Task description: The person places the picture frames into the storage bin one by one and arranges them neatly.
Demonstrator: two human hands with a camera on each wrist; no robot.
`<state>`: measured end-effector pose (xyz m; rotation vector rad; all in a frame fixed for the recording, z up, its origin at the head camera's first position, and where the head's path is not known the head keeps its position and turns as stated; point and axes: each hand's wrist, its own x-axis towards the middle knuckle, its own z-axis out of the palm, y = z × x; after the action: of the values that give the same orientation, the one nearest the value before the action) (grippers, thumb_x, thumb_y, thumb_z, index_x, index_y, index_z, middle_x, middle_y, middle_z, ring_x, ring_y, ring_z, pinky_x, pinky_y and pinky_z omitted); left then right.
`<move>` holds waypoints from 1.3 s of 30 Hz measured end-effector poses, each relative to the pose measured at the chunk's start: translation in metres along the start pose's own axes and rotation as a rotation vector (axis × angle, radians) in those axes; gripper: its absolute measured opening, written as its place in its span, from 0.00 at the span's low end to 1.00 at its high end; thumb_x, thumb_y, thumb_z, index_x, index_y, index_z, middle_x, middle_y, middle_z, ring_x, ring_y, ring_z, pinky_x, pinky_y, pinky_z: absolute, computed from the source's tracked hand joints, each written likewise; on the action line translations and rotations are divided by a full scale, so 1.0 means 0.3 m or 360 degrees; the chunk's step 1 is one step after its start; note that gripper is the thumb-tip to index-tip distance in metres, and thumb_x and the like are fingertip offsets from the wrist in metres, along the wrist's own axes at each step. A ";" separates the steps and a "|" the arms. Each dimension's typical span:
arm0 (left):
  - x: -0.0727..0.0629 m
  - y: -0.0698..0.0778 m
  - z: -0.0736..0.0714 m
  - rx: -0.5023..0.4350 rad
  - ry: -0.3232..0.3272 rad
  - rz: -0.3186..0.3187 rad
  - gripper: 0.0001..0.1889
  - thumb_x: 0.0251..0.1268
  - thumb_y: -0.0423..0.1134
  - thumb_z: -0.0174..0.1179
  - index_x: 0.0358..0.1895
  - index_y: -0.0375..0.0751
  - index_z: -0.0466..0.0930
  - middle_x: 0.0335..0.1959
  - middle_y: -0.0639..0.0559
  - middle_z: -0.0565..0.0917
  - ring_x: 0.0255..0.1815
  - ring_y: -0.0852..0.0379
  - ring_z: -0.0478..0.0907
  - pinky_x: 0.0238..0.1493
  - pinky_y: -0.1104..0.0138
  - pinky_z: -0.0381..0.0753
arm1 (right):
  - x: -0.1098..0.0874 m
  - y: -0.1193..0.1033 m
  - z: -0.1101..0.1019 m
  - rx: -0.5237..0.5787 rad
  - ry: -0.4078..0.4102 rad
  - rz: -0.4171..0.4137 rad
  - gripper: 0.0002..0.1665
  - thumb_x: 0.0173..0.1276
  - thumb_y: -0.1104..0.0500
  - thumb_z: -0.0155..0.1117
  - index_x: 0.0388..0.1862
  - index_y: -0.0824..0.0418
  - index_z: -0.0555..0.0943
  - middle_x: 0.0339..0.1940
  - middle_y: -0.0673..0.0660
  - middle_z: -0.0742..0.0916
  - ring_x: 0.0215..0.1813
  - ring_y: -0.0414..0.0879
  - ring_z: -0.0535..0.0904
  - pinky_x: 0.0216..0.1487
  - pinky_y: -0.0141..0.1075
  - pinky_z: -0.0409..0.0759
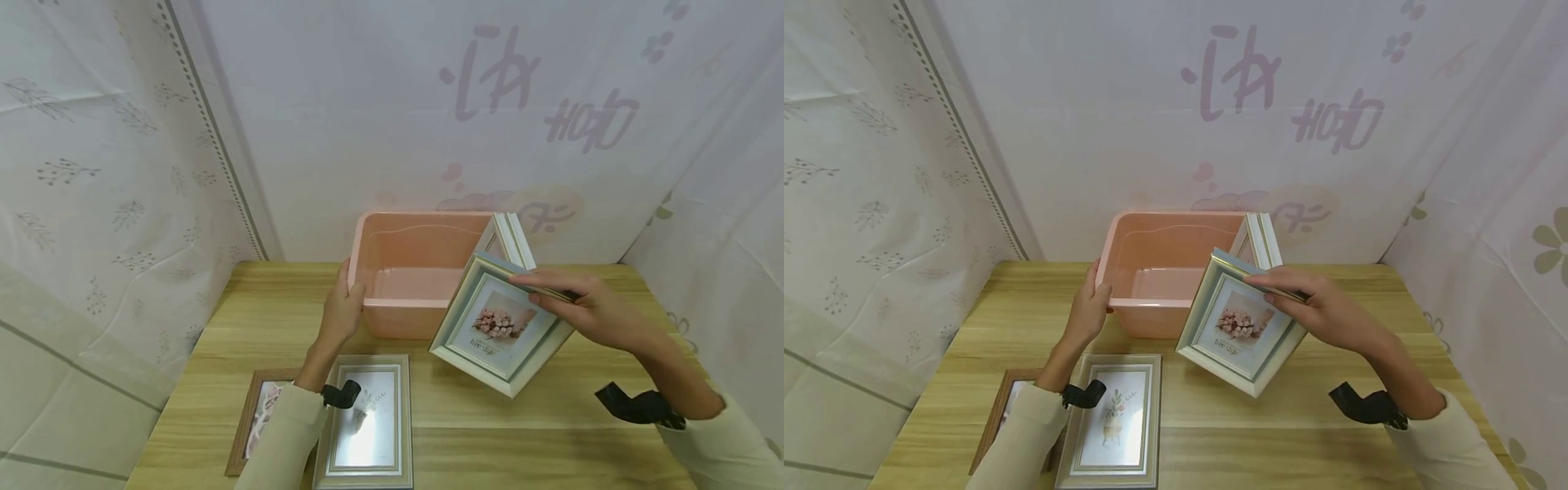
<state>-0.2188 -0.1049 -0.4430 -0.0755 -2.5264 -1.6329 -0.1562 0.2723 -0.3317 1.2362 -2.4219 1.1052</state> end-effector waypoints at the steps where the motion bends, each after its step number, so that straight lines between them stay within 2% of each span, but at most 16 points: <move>1: 0.000 0.000 0.000 0.0001 -0.0001 -0.0001 0.31 0.80 0.45 0.44 0.83 0.44 0.56 0.62 0.35 0.78 0.49 0.40 0.77 0.51 0.45 0.78 | 0.004 -0.007 -0.009 -0.0046 0.0016 0.0012 0.32 0.64 0.80 0.65 0.65 0.60 0.84 0.64 0.44 0.85 0.60 0.32 0.80 0.53 0.23 0.78; 6: 0.001 -0.001 0.000 -0.0002 -0.0012 0.0005 0.32 0.80 0.48 0.43 0.83 0.45 0.55 0.65 0.34 0.77 0.53 0.39 0.76 0.55 0.42 0.77 | 0.022 -0.036 -0.046 -0.0231 0.0068 0.0095 0.32 0.65 0.76 0.67 0.65 0.54 0.85 0.62 0.41 0.86 0.55 0.29 0.80 0.47 0.22 0.76; 10: 0.002 -0.003 0.000 -0.0013 -0.0021 0.0009 0.33 0.79 0.49 0.42 0.83 0.45 0.54 0.66 0.33 0.76 0.52 0.39 0.76 0.54 0.42 0.77 | 0.038 -0.042 -0.060 -0.0202 0.0107 0.0053 0.30 0.66 0.77 0.67 0.65 0.56 0.85 0.61 0.44 0.87 0.58 0.30 0.81 0.49 0.21 0.76; 11: 0.002 -0.003 0.001 -0.0015 -0.0019 0.0010 0.33 0.79 0.48 0.42 0.83 0.45 0.55 0.66 0.33 0.77 0.52 0.40 0.76 0.54 0.43 0.77 | 0.042 -0.042 -0.064 -0.0148 0.0101 0.0029 0.31 0.65 0.78 0.66 0.65 0.59 0.85 0.61 0.47 0.87 0.58 0.32 0.81 0.50 0.22 0.77; 15: 0.004 -0.004 0.003 -0.0008 -0.0008 0.0013 0.32 0.79 0.45 0.43 0.83 0.44 0.55 0.60 0.34 0.79 0.46 0.41 0.77 0.48 0.48 0.79 | 0.057 -0.043 -0.077 0.0013 0.0103 -0.0029 0.29 0.64 0.82 0.63 0.63 0.67 0.84 0.60 0.54 0.88 0.53 0.36 0.84 0.47 0.24 0.79; 20: 0.004 -0.004 0.004 0.0011 0.0007 0.0014 0.31 0.80 0.44 0.43 0.83 0.44 0.56 0.53 0.36 0.80 0.41 0.43 0.77 0.42 0.53 0.78 | 0.068 -0.058 -0.094 0.0045 0.0118 -0.0010 0.29 0.66 0.81 0.62 0.64 0.66 0.83 0.61 0.54 0.87 0.46 0.37 0.84 0.43 0.25 0.80; 23: 0.003 -0.004 0.004 0.0014 0.0011 0.0012 0.31 0.80 0.44 0.43 0.82 0.44 0.56 0.53 0.35 0.80 0.42 0.42 0.78 0.43 0.51 0.78 | 0.073 -0.066 -0.100 0.0029 0.0144 0.0003 0.29 0.65 0.82 0.63 0.64 0.65 0.84 0.61 0.53 0.87 0.45 0.37 0.84 0.42 0.25 0.81; 30: 0.003 -0.007 0.004 0.0005 -0.0003 0.0020 0.32 0.79 0.45 0.43 0.83 0.44 0.55 0.65 0.34 0.77 0.49 0.40 0.78 0.49 0.46 0.79 | 0.089 -0.074 -0.112 -0.0026 0.0228 -0.0021 0.25 0.65 0.81 0.63 0.60 0.69 0.84 0.59 0.53 0.88 0.40 0.37 0.83 0.37 0.25 0.80; 35: -0.001 -0.004 0.001 -0.0019 0.0002 0.0027 0.32 0.78 0.44 0.43 0.83 0.45 0.55 0.67 0.35 0.76 0.51 0.40 0.77 0.51 0.45 0.79 | 0.104 -0.080 -0.114 -0.0123 0.0302 0.0003 0.28 0.64 0.83 0.63 0.61 0.66 0.85 0.57 0.55 0.88 0.37 0.37 0.80 0.32 0.26 0.77; 39: 0.001 -0.006 0.002 -0.0022 -0.0002 0.0024 0.32 0.77 0.43 0.43 0.83 0.45 0.55 0.66 0.36 0.77 0.48 0.41 0.78 0.48 0.48 0.79 | 0.119 -0.087 -0.107 -0.0160 0.0375 0.0047 0.29 0.63 0.83 0.62 0.61 0.66 0.85 0.54 0.52 0.88 0.24 0.36 0.71 0.22 0.27 0.67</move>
<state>-0.2194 -0.1052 -0.4449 -0.0963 -2.5095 -1.6450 -0.1634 0.2634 -0.2783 0.9824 -2.2939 1.0573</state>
